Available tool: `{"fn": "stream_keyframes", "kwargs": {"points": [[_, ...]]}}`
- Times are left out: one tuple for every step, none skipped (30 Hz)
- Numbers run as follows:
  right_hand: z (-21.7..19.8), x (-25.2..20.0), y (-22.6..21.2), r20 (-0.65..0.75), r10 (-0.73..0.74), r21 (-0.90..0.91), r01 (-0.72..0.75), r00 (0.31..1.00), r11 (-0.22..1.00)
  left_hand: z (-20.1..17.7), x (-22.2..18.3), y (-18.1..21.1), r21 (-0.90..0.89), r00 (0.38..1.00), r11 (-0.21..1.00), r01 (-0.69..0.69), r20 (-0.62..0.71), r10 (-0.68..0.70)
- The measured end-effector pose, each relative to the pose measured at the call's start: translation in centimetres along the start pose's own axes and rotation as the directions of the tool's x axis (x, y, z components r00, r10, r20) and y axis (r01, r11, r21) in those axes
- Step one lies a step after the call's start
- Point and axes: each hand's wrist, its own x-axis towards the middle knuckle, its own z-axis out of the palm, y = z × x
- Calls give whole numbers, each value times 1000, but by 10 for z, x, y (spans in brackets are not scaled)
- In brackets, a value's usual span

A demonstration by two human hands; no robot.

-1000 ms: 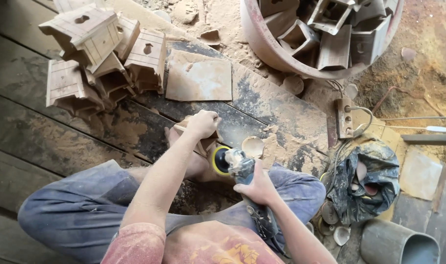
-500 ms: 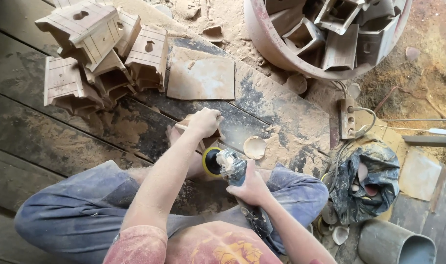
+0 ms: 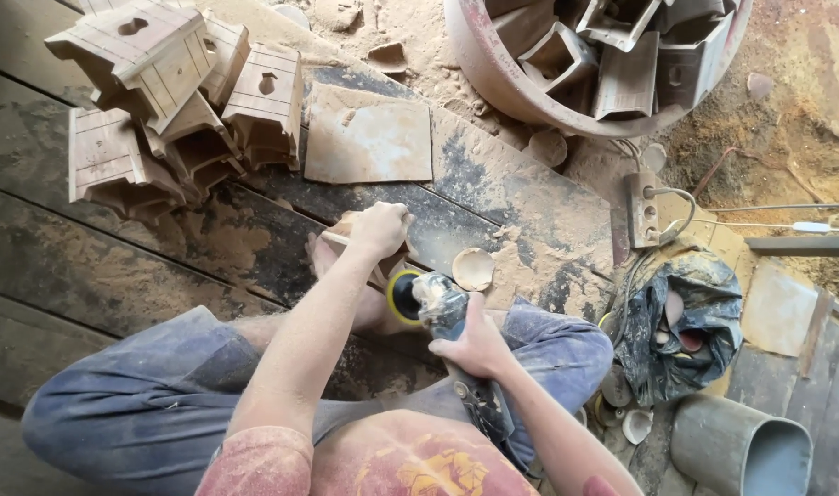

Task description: Sanding small house-shaped wooden components using a handheld power sander to smooth edges and surfaces.

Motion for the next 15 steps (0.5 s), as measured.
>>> {"fn": "stream_keyframes", "kwargs": {"points": [[4,0,-2,26,-1,-2,1,1000,1000,4,2,-1,4,1000,1000,5,8,-5],[7,0,-4,55,-3,-5,3,998,1000,7,4,-4,9,1000,1000,12,15,-12],[8,0,-6,57,-2,-6,3,998,1000,6,9,-3,8,1000,1000,14,15,-14],[9,-1,-7,59,7,-20,-6,998,1000,8,10,-3,6,1000,1000,10,6,-10],[9,-3,-7,62,16,-35,-14,998,999,10,11,-3,4,1000,1000,7,-2,-7],[12,1,1,58,19,-35,-17,998,999,13,13,-5,3,1000,1000,3,0,-3],[15,4,9,53,22,-31,-20,998,999,16,15,-6,13,1000,1000,4,7,-4],[16,9,16,49,17,-31,-15,999,999,17,17,-8,22,1000,1000,9,6,-10],[14,11,12,47,13,-34,-11,999,999,13,17,-5,21,1000,1000,9,1,-9],[13,10,9,49,9,-41,-7,999,999,11,15,-3,14,1000,1000,16,2,-16],[13,10,7,50,4,-49,-2,999,999,9,12,-1,6,1000,1000,24,4,-24],[13,8,6,47,5,-45,-3,999,999,12,16,-4,10,1000,1000,21,5,-21],[12,6,5,50,10,-48,-8,999,999,16,19,-7,17,1000,999,28,5,-28],[12,3,4,52,15,-53,-13,999,999,19,22,-9,24,999,999,35,5,-35],[11,0,7,50,15,-49,-13,999,999,19,18,-9,28,999,999,32,6,-32]]}}
